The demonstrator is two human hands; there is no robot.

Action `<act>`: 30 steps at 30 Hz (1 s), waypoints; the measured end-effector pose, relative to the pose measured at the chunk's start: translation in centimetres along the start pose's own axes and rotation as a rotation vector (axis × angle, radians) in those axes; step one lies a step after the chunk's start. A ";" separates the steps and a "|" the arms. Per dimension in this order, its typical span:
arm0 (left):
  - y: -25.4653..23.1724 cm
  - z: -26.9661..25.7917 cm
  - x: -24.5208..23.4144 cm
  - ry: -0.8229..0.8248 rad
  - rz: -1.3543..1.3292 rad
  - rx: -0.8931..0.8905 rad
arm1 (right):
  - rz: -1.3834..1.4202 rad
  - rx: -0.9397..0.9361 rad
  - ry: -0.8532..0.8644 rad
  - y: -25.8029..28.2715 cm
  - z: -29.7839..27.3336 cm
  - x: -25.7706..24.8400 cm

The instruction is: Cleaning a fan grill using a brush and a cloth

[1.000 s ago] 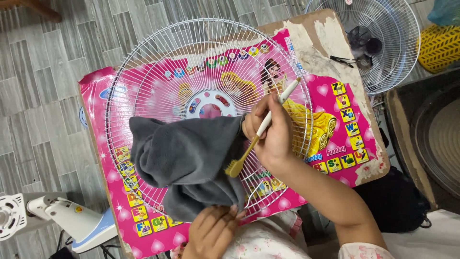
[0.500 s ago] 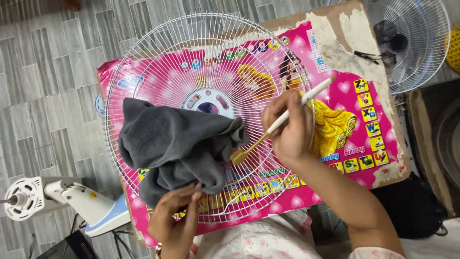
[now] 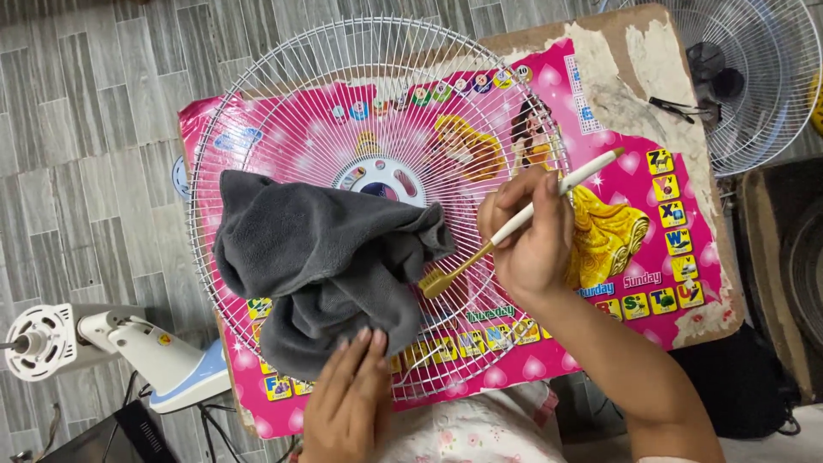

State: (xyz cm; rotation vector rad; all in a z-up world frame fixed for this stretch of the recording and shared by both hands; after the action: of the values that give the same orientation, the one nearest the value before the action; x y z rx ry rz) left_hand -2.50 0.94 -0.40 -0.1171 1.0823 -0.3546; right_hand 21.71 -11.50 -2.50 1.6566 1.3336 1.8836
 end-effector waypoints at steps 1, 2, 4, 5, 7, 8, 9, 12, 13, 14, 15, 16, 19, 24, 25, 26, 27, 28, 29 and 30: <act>-0.3 -0.5 -0.2 0.027 -0.048 0.009 | -0.002 -0.002 0.002 0.0 0.0 0.1; -0.6 -1.0 -0.3 0.052 -0.095 0.018 | -0.005 -0.004 0.007 0.0 0.0 0.2; -0.8 -2.5 -0.1 0.071 -0.083 0.024 | -0.012 -0.007 0.005 0.0 -0.1 0.2; -0.8 -3.3 0.1 0.090 -0.072 0.029 | -0.019 -0.008 0.002 0.0 -0.1 0.2; -1.0 -2.9 0.4 0.098 0.000 0.057 | -0.022 -0.014 0.006 0.0 -0.1 0.2; -1.1 -2.7 0.7 0.108 0.068 0.083 | -0.028 -0.018 0.006 0.0 -0.1 0.2; -1.1 -2.3 0.8 0.108 0.070 0.084 | -0.027 -0.019 0.006 -0.1 0.0 0.2; -0.9 -1.3 1.7 0.187 0.084 0.104 | -0.045 -0.028 -0.004 -0.2 0.1 -0.1; -0.7 -0.8 2.0 0.178 0.099 0.105 | -0.024 -0.025 -0.011 -0.2 0.2 -0.1; -0.4 -0.4 2.3 0.169 0.115 0.105 | -0.002 -0.022 -0.017 -0.2 0.3 -0.1; -0.4 -0.2 2.5 0.169 0.113 0.103 | -0.004 -0.020 -0.018 -0.2 0.2 -0.1; -0.4 0.0 2.7 0.159 0.126 0.091 | -0.006 -0.024 0.000 -0.1 0.2 -0.1; -0.9 0.0 2.8 0.145 0.118 0.066 | -0.013 -0.028 0.010 -0.1 0.2 -0.2; -1.4 -2.7 2.7 0.169 0.057 0.036 | -0.029 -0.020 -0.019 -0.2 0.1 -0.2; -1.6 -3.0 2.4 0.176 0.057 0.043 | -0.030 -0.027 -0.014 -0.2 0.1 -0.2; -1.7 -3.3 2.2 0.182 0.058 0.049 | -0.031 -0.034 -0.007 -0.1 0.1 -0.1; -1.7 -3.6 2.2 0.183 0.058 0.051 | -0.030 -0.035 -0.008 -0.1 0.1 -0.1; -1.7 -3.9 2.1 0.166 0.059 0.052 | -0.035 -0.032 -0.016 -0.1 0.1 -0.1; -1.7 -4.2 2.1 0.150 0.060 0.054 | -0.041 -0.028 -0.025 0.0 0.1 0.0; -1.6 -3.6 1.9 0.149 0.062 0.056 | -0.040 -0.030 -0.024 0.0 0.1 -0.1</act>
State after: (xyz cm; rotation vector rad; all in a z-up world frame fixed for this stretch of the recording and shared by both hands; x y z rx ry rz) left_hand -5.24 -0.89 -3.32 -0.0078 1.2195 -0.3417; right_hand 21.81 -11.50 -2.55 1.6204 1.3125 1.8467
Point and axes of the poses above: each hand's wrist, its own z-axis towards the middle knuckle, its own x-axis out of the palm, y = z × x, the point moved 2 cm from there along z, towards the middle knuckle, and after that the axes turned 11 degrees about x, right-handed, at the moved point
